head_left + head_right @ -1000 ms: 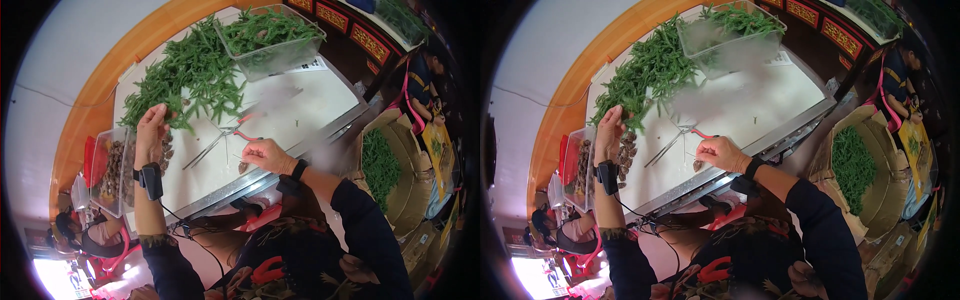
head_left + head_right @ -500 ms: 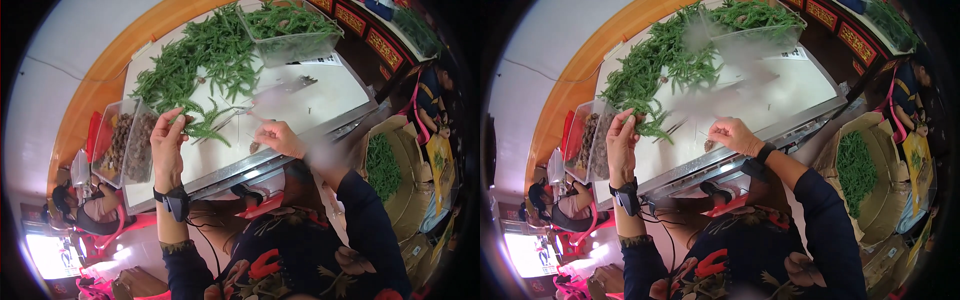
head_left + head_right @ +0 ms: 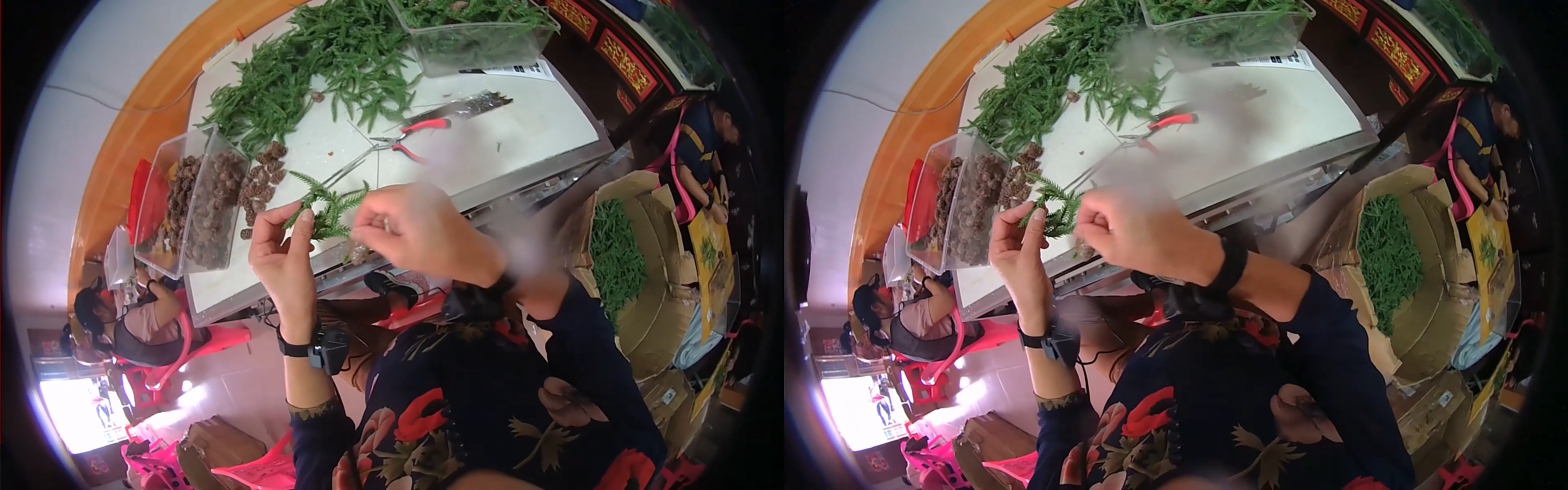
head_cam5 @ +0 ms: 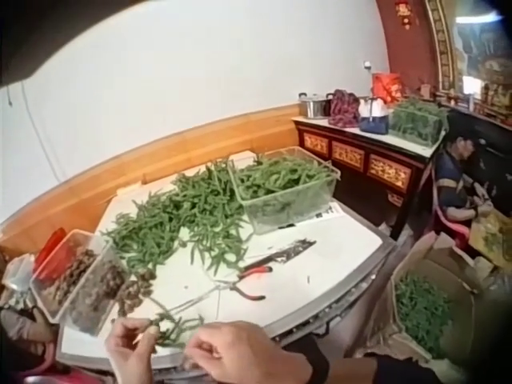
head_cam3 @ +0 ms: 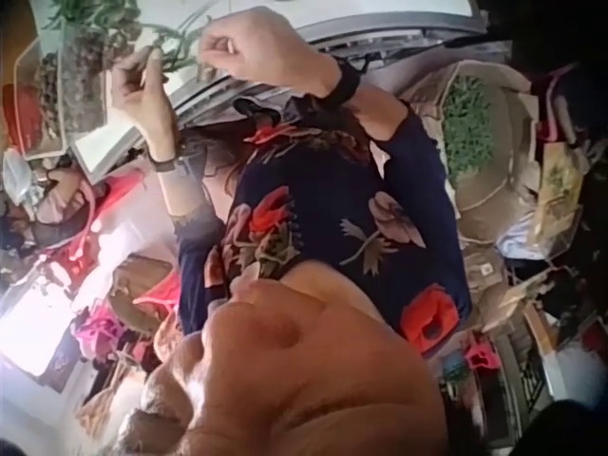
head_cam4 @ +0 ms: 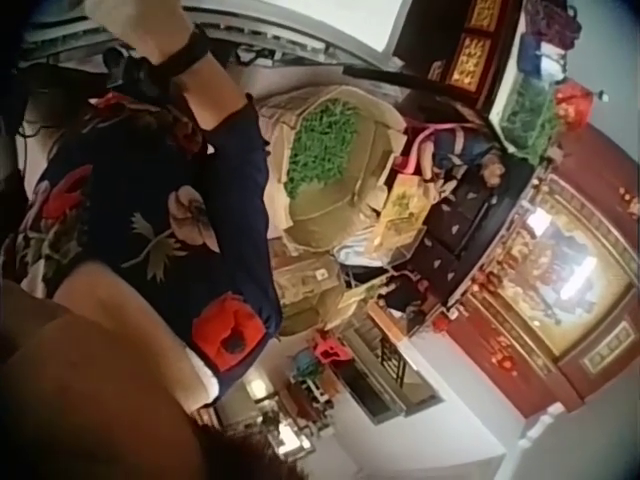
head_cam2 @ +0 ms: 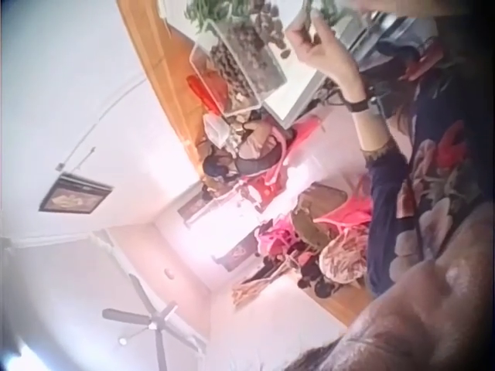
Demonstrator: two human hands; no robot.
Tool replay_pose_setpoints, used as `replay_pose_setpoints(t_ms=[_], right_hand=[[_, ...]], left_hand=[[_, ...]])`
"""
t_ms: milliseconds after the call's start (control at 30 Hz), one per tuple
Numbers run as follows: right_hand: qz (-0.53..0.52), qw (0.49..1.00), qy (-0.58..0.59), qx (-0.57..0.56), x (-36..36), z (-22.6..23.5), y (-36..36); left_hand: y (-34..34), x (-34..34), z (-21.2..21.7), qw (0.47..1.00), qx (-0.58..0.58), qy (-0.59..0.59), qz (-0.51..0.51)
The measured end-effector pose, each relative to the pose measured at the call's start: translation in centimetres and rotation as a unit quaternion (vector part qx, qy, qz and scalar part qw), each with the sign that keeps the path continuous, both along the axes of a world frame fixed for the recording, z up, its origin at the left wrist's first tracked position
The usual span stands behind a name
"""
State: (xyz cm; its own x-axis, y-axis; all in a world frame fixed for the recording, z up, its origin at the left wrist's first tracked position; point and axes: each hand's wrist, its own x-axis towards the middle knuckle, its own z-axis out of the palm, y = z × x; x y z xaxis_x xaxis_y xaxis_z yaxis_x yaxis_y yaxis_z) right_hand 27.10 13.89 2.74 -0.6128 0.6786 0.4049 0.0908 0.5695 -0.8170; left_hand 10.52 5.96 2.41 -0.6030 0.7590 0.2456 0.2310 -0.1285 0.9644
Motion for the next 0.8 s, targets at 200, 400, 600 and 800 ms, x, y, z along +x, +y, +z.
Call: replay_pose_setpoints(t_ms=[200, 400, 600, 800], right_hand=[[-0.017, 0.999, -0.037, -0.017, -0.3, -0.7, -0.3], [-0.045, 0.998, -0.017, -0.041, -0.4, -0.7, -0.4], [-0.067, 0.997, 0.005, -0.023, -0.2, -1.0, -0.5], [-0.097, 0.995, 0.017, 0.031, -0.3, -2.6, -0.1]], left_hand=[[-1.0, 2.6, -1.2, 1.0, 0.016, 0.006, -0.002], [-1.3, 3.6, -1.2, 0.985, 0.02, -0.159, -0.056], [-0.6, 2.7, -1.3, 0.925, -0.031, -0.357, -0.128], [0.0, 3.2, -2.2, 0.888, -0.051, -0.433, -0.144]])
